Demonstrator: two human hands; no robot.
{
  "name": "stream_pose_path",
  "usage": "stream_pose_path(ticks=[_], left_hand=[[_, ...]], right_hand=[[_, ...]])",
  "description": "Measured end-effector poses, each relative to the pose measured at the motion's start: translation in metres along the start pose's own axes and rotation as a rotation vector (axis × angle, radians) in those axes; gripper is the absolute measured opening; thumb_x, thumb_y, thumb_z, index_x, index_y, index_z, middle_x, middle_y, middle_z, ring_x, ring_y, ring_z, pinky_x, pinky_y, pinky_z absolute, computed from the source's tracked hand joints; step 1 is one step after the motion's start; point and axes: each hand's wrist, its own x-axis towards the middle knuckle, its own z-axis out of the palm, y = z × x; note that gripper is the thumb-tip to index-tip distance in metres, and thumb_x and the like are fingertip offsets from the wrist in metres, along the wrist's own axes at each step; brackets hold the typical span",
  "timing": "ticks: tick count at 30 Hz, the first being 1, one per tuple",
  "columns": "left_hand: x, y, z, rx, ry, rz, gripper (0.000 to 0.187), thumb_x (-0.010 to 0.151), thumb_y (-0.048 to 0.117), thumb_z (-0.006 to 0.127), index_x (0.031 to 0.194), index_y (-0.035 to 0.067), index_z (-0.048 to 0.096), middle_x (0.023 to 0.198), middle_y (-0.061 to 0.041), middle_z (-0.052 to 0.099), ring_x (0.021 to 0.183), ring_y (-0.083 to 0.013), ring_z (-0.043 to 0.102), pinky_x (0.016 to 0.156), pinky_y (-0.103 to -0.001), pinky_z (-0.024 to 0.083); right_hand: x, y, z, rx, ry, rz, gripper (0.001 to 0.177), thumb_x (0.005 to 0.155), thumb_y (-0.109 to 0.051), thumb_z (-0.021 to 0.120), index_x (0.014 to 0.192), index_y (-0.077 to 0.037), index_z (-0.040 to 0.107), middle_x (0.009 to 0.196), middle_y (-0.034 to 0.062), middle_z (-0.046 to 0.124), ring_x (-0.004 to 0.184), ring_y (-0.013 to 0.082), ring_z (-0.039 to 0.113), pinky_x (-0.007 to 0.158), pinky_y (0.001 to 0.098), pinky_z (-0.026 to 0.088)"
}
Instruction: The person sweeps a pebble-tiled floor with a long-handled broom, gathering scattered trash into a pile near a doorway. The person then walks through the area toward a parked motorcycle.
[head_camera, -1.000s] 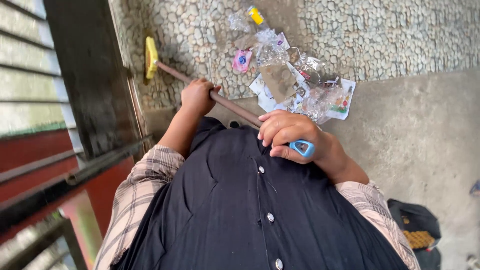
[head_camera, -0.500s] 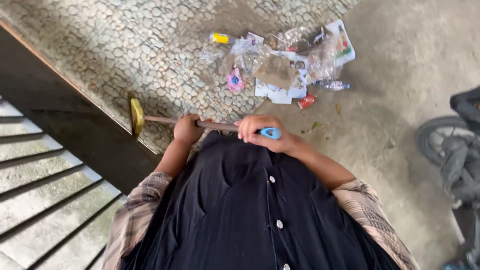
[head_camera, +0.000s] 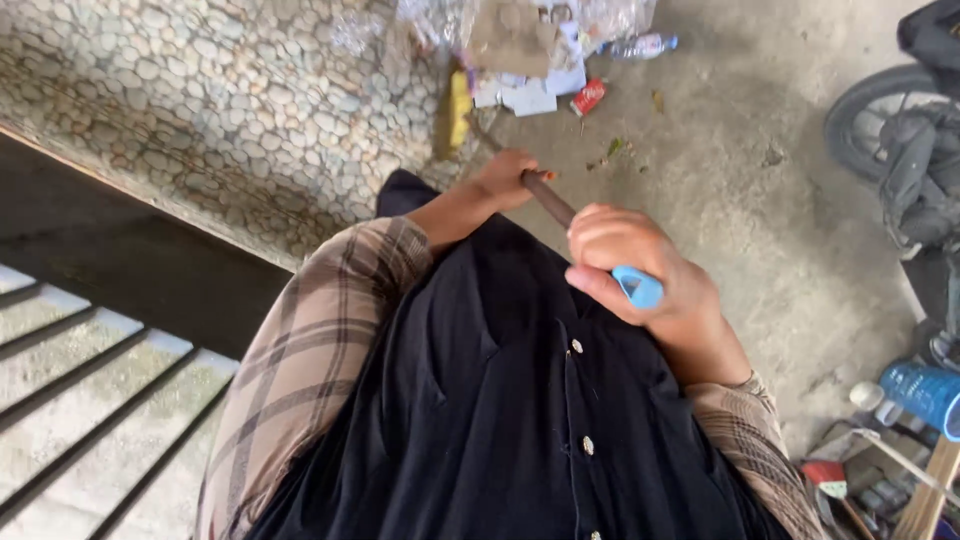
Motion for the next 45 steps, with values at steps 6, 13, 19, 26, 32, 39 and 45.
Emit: stream_pose_path(ticks=[6,13,19,26,32,39,45], left_hand=[[-0.028,0.122,-0.033,0.442,-0.386,0.188,0.045,0.103,0.047,0.055,0.068,0.021,0.068,0.077,0.003,0.065,0.094,-0.0257,0.061,0.055,-0.048,0.052],[-0.051,0.056,-0.085,0.604,-0.546,-0.413,0.009,0.086,0.023,0.064,0.083,0.025,0.072,0.077,0.004,0.066,0.076,-0.0197,0.065,0.061,-0.033,0.049],[-0.011,-0.074,0.030,0.377,-0.420,-0.576,0.023,0.087,0.025,0.068,0.067,0.014,0.063,0.068,-0.002,0.061,0.068,-0.0175,0.062,0.063,-0.040,0.047],[0.046,0.039,0.107,0.274,-0.415,0.139,0.045,0.098,0.039,0.059,0.058,0.019,0.058,0.053,-0.005,0.058,0.058,-0.0320,0.064,0.062,-0.056,0.048],[0.006,0.116,0.008,0.413,-0.570,0.420,0.028,0.092,0.043,0.067,0.074,0.022,0.073,0.070,-0.006,0.067,0.069,-0.0334,0.067,0.057,-0.053,0.052],[-0.032,0.038,-0.191,0.603,-0.620,0.303,0.020,0.070,0.036,0.063,0.070,0.018,0.071,0.065,-0.005,0.064,0.065,-0.0352,0.067,0.051,-0.050,0.053],[-0.043,-0.122,-0.310,0.637,-0.651,-0.470,0.007,0.083,0.022,0.081,0.079,0.018,0.076,0.070,-0.003,0.064,0.076,-0.0315,0.064,0.109,-0.063,0.039]], right_hand=[[-0.035,-0.065,-0.039,0.013,-0.189,-0.215,0.038,0.094,-0.029,0.060,0.063,-0.013,0.046,0.057,0.0017,0.047,0.052,0.0202,0.054,0.057,0.0392,0.056],[-0.074,0.024,-0.009,0.167,0.091,0.059,0.015,0.091,-0.007,0.061,0.079,-0.002,0.054,0.080,0.0121,0.060,0.079,0.0306,0.061,0.097,0.0584,0.056],[-0.071,0.016,0.001,0.014,0.093,0.164,0.020,0.099,-0.005,0.058,0.080,0.003,0.056,0.081,0.0125,0.059,0.078,0.0309,0.060,0.099,0.0521,0.053],[-0.042,-0.071,-0.009,-0.244,0.188,0.330,0.033,0.089,-0.001,0.052,0.059,0.004,0.040,0.060,0.0139,0.044,0.059,0.0294,0.043,0.080,0.0469,0.050],[-0.020,-0.093,-0.014,-0.114,-0.176,-0.023,0.033,0.088,-0.020,0.062,0.061,-0.007,0.049,0.057,0.0057,0.051,0.050,0.0226,0.054,0.060,0.0388,0.059],[0.065,-0.029,0.021,0.076,-0.240,-0.048,0.012,0.082,-0.003,0.053,0.073,-0.011,0.057,0.063,0.0027,0.055,0.062,0.0202,0.057,0.077,0.0428,0.060],[0.148,0.087,0.105,0.120,-0.012,0.171,0.019,0.098,0.001,0.060,0.079,0.000,0.056,0.082,0.0102,0.061,0.082,0.0273,0.065,0.112,0.0548,0.048]])
